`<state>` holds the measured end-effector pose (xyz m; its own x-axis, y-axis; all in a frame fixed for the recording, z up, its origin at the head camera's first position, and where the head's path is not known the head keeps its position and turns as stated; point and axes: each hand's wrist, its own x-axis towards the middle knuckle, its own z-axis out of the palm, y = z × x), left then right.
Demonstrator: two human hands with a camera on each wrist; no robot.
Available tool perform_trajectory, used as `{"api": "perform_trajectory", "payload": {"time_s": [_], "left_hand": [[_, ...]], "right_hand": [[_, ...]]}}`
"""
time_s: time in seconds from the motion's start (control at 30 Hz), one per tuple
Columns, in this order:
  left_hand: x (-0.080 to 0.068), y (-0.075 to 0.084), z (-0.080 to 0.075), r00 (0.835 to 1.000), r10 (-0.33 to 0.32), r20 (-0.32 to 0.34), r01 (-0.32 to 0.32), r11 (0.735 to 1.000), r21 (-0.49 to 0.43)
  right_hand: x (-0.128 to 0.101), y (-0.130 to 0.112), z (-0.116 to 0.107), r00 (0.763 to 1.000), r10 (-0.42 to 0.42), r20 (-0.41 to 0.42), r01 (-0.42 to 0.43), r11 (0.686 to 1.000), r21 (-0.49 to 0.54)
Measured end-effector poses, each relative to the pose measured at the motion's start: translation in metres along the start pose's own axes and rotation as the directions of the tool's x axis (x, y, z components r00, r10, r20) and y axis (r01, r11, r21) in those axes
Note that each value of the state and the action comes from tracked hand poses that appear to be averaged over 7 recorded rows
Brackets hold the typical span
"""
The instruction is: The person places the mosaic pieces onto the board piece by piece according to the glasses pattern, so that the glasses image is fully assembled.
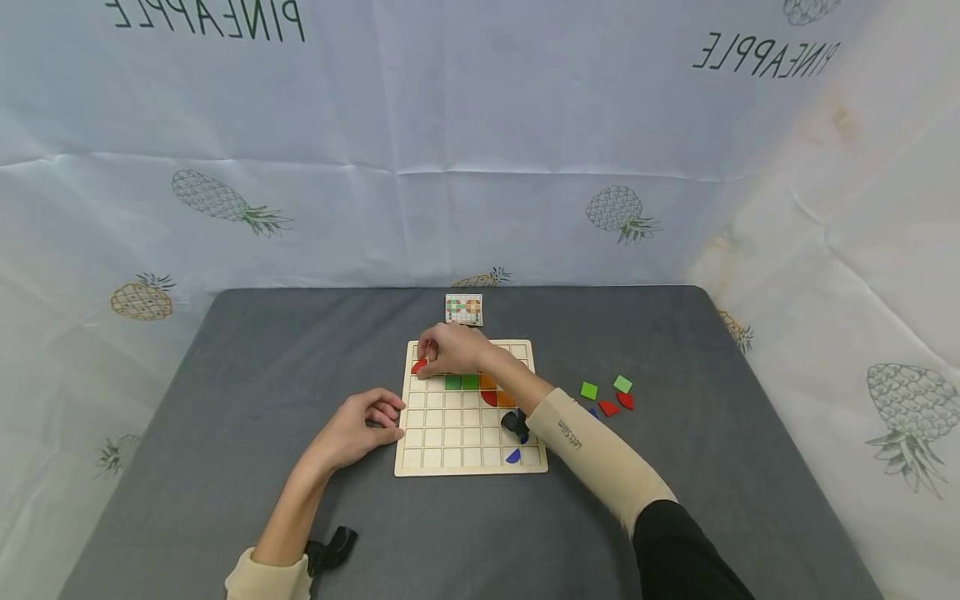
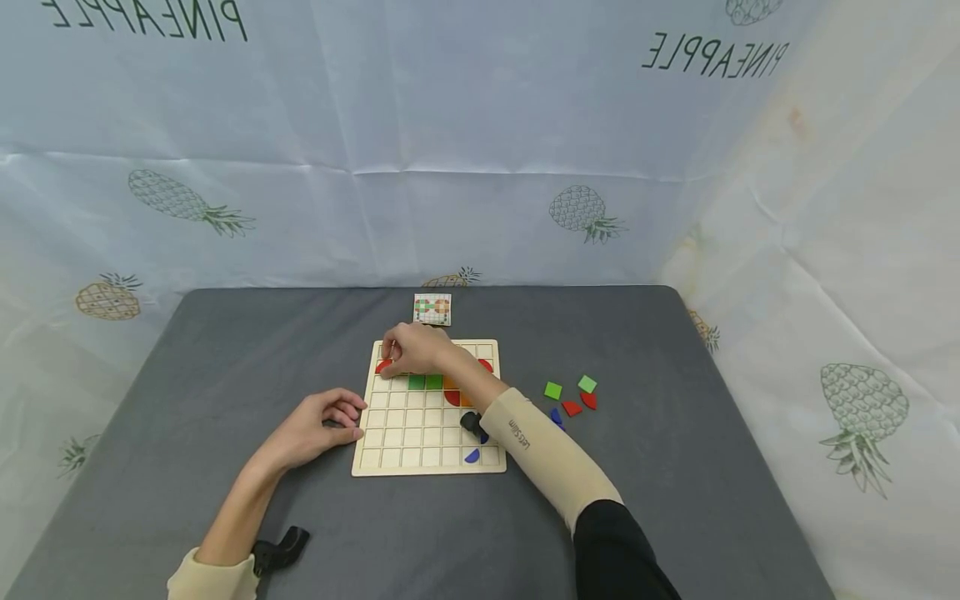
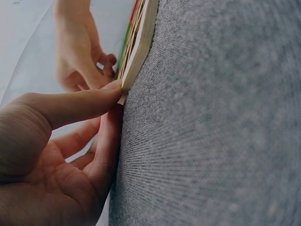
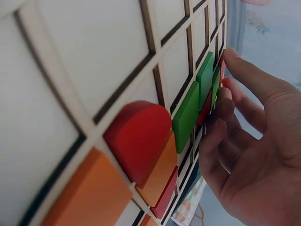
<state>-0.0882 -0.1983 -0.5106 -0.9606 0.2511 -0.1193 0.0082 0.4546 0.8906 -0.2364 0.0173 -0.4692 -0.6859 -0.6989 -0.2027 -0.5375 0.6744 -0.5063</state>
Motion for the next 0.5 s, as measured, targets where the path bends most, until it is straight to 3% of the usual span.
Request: {"api": "perform_trajectory", "payload": {"time_s": [0.33, 0.5], "left_hand": [[-0.0011, 0.0016, -0.0004, 1.000, -0.002, -0.001, 0.002, 1.000, -0.004], [-0.0009, 0.0019, -0.0008, 1.000, -0.004, -0.001, 0.004, 1.000, -0.004]], "right_hand": [[-0.0008, 0.0020, -0.0002, 1.000, -0.008, -0.015, 0.008, 1.000, 0.003], [-0.0057, 0.0073, -0.0068, 0.998, -0.053, -0.013, 0.054, 0.995, 0.082]]}}
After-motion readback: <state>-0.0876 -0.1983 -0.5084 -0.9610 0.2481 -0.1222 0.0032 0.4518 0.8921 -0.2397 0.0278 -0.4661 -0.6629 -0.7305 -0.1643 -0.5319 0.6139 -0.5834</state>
